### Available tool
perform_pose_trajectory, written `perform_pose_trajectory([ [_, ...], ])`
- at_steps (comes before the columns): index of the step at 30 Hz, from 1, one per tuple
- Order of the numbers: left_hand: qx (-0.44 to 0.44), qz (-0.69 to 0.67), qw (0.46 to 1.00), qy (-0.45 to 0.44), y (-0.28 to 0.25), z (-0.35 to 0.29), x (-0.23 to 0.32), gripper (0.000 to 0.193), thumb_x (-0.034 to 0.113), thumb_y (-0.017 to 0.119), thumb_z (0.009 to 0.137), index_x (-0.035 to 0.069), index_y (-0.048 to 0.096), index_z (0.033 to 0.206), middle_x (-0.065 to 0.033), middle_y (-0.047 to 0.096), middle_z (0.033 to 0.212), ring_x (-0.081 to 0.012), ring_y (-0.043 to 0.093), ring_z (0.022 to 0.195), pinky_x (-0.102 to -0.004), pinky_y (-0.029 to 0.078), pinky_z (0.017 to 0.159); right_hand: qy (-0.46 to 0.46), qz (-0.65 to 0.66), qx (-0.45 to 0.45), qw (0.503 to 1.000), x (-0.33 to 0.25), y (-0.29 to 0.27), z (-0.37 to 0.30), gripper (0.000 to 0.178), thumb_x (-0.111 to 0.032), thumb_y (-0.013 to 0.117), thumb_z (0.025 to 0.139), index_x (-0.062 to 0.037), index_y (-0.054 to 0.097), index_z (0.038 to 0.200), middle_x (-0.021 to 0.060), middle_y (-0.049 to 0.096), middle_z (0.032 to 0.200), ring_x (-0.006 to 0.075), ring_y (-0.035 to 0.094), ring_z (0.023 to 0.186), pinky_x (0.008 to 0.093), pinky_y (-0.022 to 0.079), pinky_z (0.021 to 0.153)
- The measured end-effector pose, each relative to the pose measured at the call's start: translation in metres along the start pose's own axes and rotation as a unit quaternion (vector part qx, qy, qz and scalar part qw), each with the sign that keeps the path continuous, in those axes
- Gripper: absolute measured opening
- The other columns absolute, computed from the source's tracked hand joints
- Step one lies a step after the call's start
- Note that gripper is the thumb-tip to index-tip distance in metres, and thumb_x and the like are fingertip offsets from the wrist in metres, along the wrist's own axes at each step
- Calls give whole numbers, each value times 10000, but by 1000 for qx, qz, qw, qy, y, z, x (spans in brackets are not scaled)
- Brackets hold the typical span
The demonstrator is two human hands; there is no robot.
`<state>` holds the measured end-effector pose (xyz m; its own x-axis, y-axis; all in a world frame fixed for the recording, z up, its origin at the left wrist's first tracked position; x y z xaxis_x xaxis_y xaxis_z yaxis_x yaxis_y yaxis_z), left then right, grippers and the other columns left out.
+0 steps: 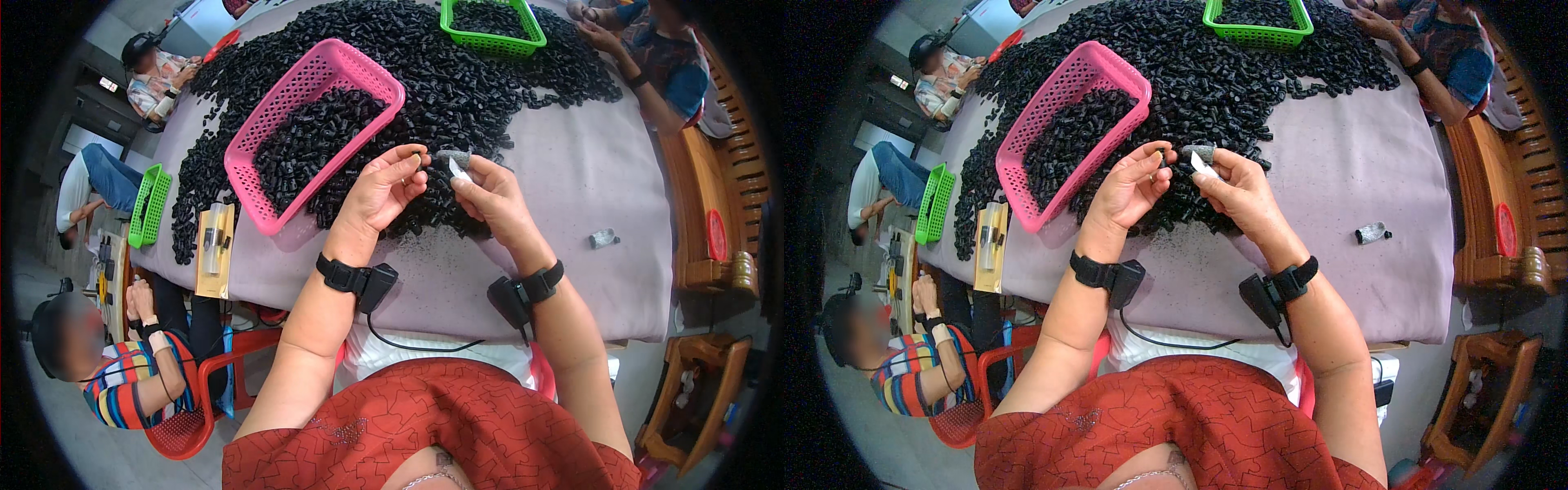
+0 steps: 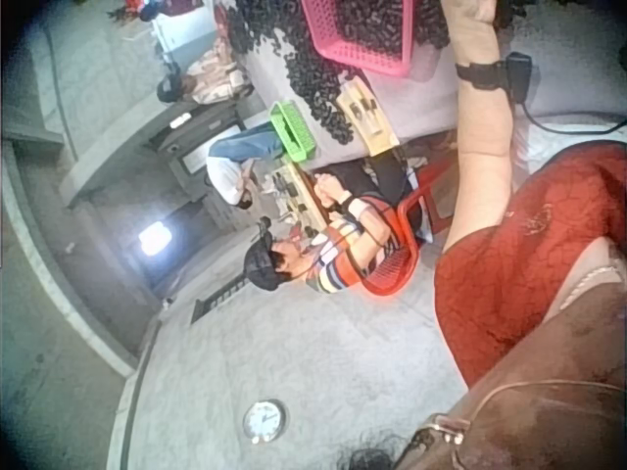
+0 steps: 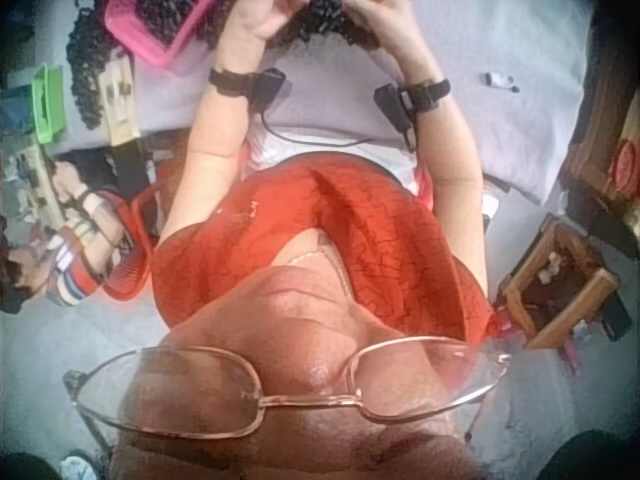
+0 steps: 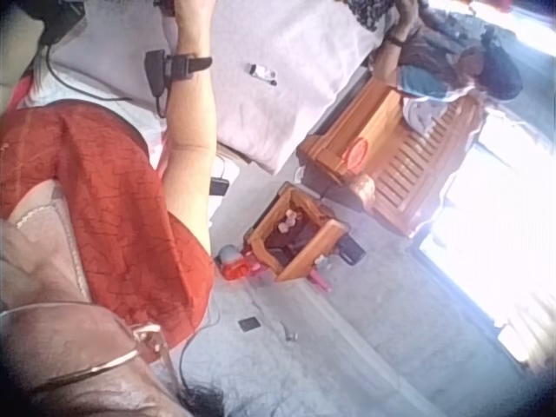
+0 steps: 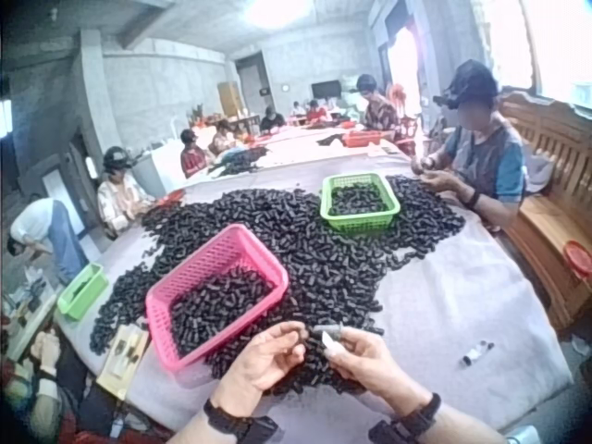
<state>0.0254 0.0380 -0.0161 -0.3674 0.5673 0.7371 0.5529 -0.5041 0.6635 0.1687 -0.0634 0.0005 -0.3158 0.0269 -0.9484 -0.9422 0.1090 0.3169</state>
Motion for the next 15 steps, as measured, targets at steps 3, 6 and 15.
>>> perform_pose_trajectory([
  [3, 5, -8, 1000, 6, 7, -1, 2, 263, 121, 620, 936, -6, 588, 1163, -109, 656, 1001, -136, 660, 802, -242, 583, 722, 3, -8, 3, 1000, 0, -1, 0, 326, -112, 640, 907, -1, 581, 1208, -50, 554, 757, 9, 435, 578, 171, 311, 481],
  [6, -19, -20, 1000, 9, 5, -1, 4, 260, 133, 619, 938, -20, 591, 1147, -126, 659, 1024, -153, 676, 837, -261, 591, 748, 5, -15, 2, 1000, 0, -1, 0, 320, -114, 642, 905, 0, 584, 1199, -49, 552, 752, 11, 437, 575, 173, 317, 483],
  [15, 2, -31, 999, -13, 1, 2, -2, 152, 102, 687, 888, 58, 639, 1026, -67, 674, 892, -92, 613, 672, -185, 521, 580, 3, -17, 8, 1000, 1, -2, 0, 299, -114, 645, 900, 0, 595, 1172, -47, 548, 743, 13, 439, 572, 174, 324, 485],
])
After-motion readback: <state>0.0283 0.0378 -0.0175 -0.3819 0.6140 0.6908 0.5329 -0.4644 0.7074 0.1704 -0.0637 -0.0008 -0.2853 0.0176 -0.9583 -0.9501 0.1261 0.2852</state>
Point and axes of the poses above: each hand's wrist, its own z-axis towards the middle knuckle, its own y-axis out of the palm, x = y × z, the point moved 5 cm from there along z, towards the middle knuckle
